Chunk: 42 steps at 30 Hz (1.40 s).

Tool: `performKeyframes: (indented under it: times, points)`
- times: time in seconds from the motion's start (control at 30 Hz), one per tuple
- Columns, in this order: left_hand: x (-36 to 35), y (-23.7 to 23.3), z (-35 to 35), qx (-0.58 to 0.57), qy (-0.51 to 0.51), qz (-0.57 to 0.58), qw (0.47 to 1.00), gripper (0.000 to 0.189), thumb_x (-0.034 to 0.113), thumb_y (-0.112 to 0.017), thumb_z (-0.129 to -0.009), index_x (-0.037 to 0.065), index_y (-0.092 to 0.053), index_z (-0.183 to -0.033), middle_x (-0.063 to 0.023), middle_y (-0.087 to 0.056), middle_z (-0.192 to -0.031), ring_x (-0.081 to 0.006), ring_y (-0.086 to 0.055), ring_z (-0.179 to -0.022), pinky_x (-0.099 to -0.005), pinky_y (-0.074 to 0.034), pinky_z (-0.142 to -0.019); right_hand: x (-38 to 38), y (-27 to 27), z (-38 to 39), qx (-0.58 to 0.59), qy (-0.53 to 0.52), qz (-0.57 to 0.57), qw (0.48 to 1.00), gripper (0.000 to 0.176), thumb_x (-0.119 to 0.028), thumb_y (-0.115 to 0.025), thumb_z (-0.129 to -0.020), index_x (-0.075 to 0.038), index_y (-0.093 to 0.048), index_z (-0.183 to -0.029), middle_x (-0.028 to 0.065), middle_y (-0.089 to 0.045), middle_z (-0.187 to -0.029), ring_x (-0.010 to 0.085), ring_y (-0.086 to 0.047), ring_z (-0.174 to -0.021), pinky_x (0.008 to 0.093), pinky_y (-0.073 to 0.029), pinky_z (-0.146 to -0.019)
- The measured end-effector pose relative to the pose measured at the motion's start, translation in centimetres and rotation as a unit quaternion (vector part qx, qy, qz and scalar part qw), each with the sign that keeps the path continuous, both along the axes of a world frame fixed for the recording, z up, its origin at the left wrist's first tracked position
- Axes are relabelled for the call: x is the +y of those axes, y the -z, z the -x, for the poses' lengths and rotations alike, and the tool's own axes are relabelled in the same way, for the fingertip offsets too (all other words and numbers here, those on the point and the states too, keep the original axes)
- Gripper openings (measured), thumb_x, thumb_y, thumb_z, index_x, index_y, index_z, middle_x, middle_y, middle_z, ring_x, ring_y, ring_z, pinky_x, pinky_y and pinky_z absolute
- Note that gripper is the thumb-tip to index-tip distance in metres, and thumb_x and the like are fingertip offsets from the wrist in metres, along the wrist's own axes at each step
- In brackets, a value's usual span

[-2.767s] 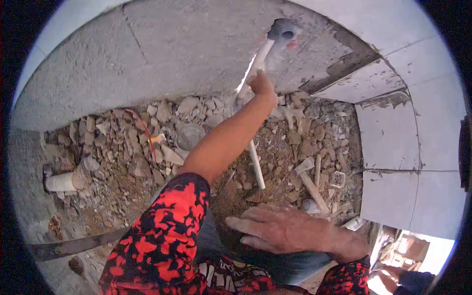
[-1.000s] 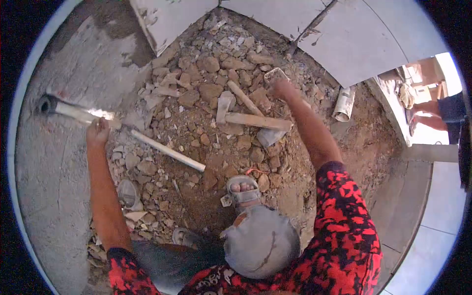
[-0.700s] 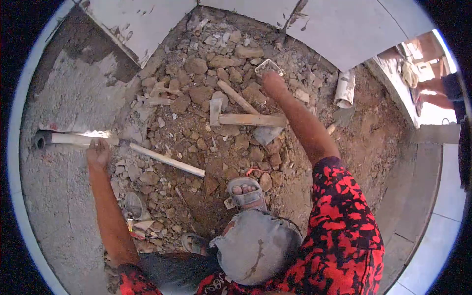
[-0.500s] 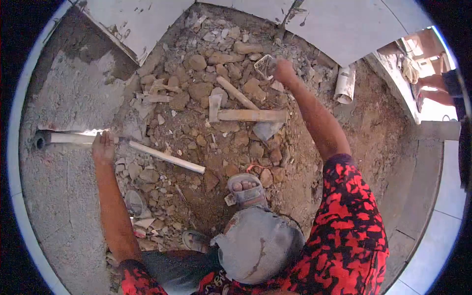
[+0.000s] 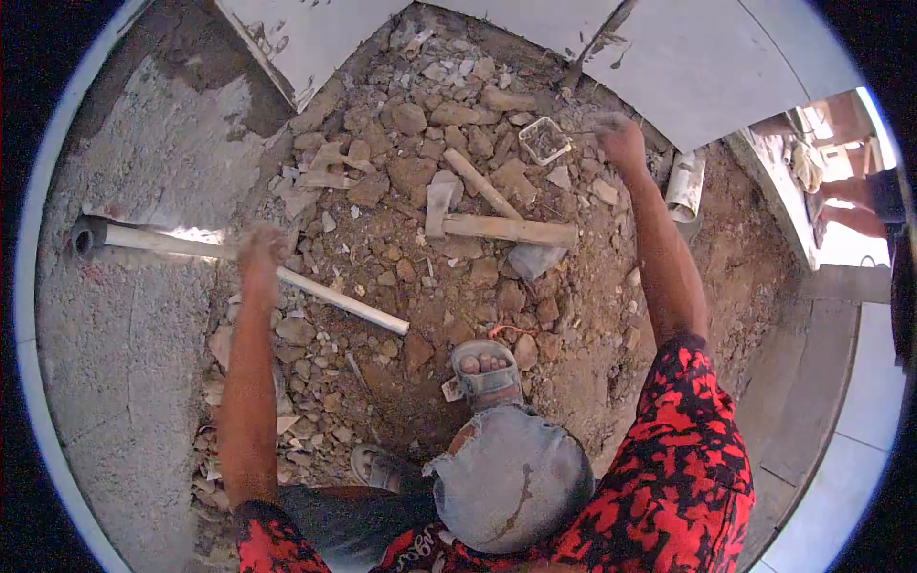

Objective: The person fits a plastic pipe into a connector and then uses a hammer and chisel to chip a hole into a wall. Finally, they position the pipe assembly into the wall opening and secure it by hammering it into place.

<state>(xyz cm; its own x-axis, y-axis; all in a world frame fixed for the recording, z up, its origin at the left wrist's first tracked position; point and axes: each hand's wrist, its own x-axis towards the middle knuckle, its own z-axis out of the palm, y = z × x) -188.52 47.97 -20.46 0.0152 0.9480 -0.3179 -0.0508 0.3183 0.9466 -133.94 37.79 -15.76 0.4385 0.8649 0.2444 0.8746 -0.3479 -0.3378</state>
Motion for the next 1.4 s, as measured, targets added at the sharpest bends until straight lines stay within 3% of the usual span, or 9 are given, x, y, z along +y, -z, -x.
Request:
performKeyframes:
  times: [0.17,0.23,0.3,0.4,0.47,0.63,0.87,1.0,1.4]
  points:
    - [-4.7,0.3,-7.0,0.038,0.226,0.002,0.973,0.033,0.022,-0.052,-0.081,0.004,-0.046,-0.108,-0.0074,-0.056,-0.088,-0.0131,-0.054,-0.074,-0.0240,-0.044,-0.061,-1.4,1.5,3.8,0.297,-0.047,-0.027,0.953,0.019,-0.013,-0.058,-0.072,-0.008,-0.059,-0.090,0.0095,-0.061,-0.083,0.0191,-0.059,-0.075,0.0314,-0.046,-0.069]
    - [-7.8,-2.1,-10.7,0.079,0.294,0.079,0.949,0.036,0.026,-0.048,-0.084,0.006,-0.043,-0.113,-0.0076,-0.055,-0.099,-0.0141,-0.054,-0.081,-0.0280,-0.044,-0.070,-2.3,0.4,9.4,0.632,-0.052,0.009,0.773,0.020,-0.013,-0.059,-0.073,-0.004,-0.057,-0.091,0.0098,-0.059,-0.085,0.0194,-0.058,-0.077,0.0314,-0.046,-0.072]
    - [-10.1,-0.8,-13.3,-0.090,0.266,0.142,0.949,0.047,0.030,-0.049,-0.083,0.005,-0.034,-0.120,-0.0092,-0.051,-0.108,-0.0162,-0.054,-0.082,-0.0286,-0.045,-0.070,-2.8,0.3,14.1,0.728,-0.095,0.032,0.679,0.022,-0.012,-0.059,-0.074,0.000,-0.054,-0.093,0.0100,-0.058,-0.087,0.0197,-0.057,-0.079,0.0314,-0.046,-0.075]
    - [-10.7,-3.0,-15.8,-0.221,0.191,0.177,0.940,0.054,0.031,-0.051,-0.082,0.006,-0.028,-0.123,-0.0103,-0.046,-0.114,-0.0182,-0.054,-0.085,-0.0296,-0.045,-0.072,-2.9,1.2,17.6,0.667,-0.203,0.041,0.716,0.020,-0.010,-0.057,-0.076,0.000,-0.054,-0.094,0.0097,-0.058,-0.084,0.0181,-0.057,-0.079,0.0311,-0.047,-0.073]
    - [-9.9,-2.0,-16.0,-0.246,0.165,0.184,0.937,0.050,0.030,-0.051,-0.082,0.006,-0.031,-0.121,-0.0100,-0.048,-0.111,-0.0182,-0.054,-0.084,-0.0294,-0.045,-0.071,-1.6,2.4,17.1,0.442,-0.260,0.043,0.858,0.018,-0.009,-0.055,-0.076,-0.001,-0.055,-0.092,0.0081,-0.059,-0.083,0.0164,-0.058,-0.078,0.0293,-0.047,-0.069]
    - [-10.7,0.2,-13.5,-0.223,0.151,0.190,0.944,0.040,0.028,-0.051,-0.083,0.006,-0.040,-0.115,-0.0081,-0.055,-0.099,-0.0170,-0.056,-0.079,-0.0288,-0.046,-0.068,2.1,0.9,5.8,0.120,-0.093,0.013,0.988,0.016,-0.013,-0.059,-0.068,-0.009,-0.062,-0.083,0.0117,-0.061,-0.079,0.0236,-0.059,-0.072,0.0334,-0.046,-0.063]
    - [-12.5,2.1,-14.0,-0.154,0.165,0.244,0.943,0.030,0.025,-0.048,-0.084,0.005,-0.046,-0.107,-0.0050,-0.057,-0.091,-0.0144,-0.057,-0.072,-0.0270,-0.047,-0.063,6.6,4.2,1.3,-0.166,-0.112,0.292,0.935,0.025,-0.024,-0.059,-0.071,-0.011,-0.060,-0.092,0.0114,-0.059,-0.090,0.0298,-0.056,-0.084,0.0433,-0.044,-0.072]
    - [-13.4,1.1,-14.3,-0.125,0.200,0.245,0.940,0.029,0.024,-0.048,-0.083,0.005,-0.046,-0.106,-0.0036,-0.056,-0.088,-0.0128,-0.056,-0.071,-0.0255,-0.047,-0.063,6.5,6.3,3.8,-0.258,-0.151,0.158,0.941,0.023,-0.018,-0.049,-0.072,-0.004,-0.059,-0.086,0.0146,-0.060,-0.085,0.0319,-0.055,-0.089,0.0457,-0.041,-0.079]
    - [-13.1,1.6,-13.7,-0.116,0.167,0.238,0.950,0.028,0.024,-0.045,-0.085,0.005,-0.047,-0.106,-0.0055,-0.056,-0.089,-0.0122,-0.055,-0.071,-0.0251,-0.045,-0.061,6.3,6.9,3.4,-0.303,-0.234,0.311,0.870,0.037,-0.018,-0.040,-0.081,-0.008,-0.043,-0.116,0.0150,-0.038,-0.123,0.0294,-0.039,-0.112,0.0438,-0.036,-0.088]
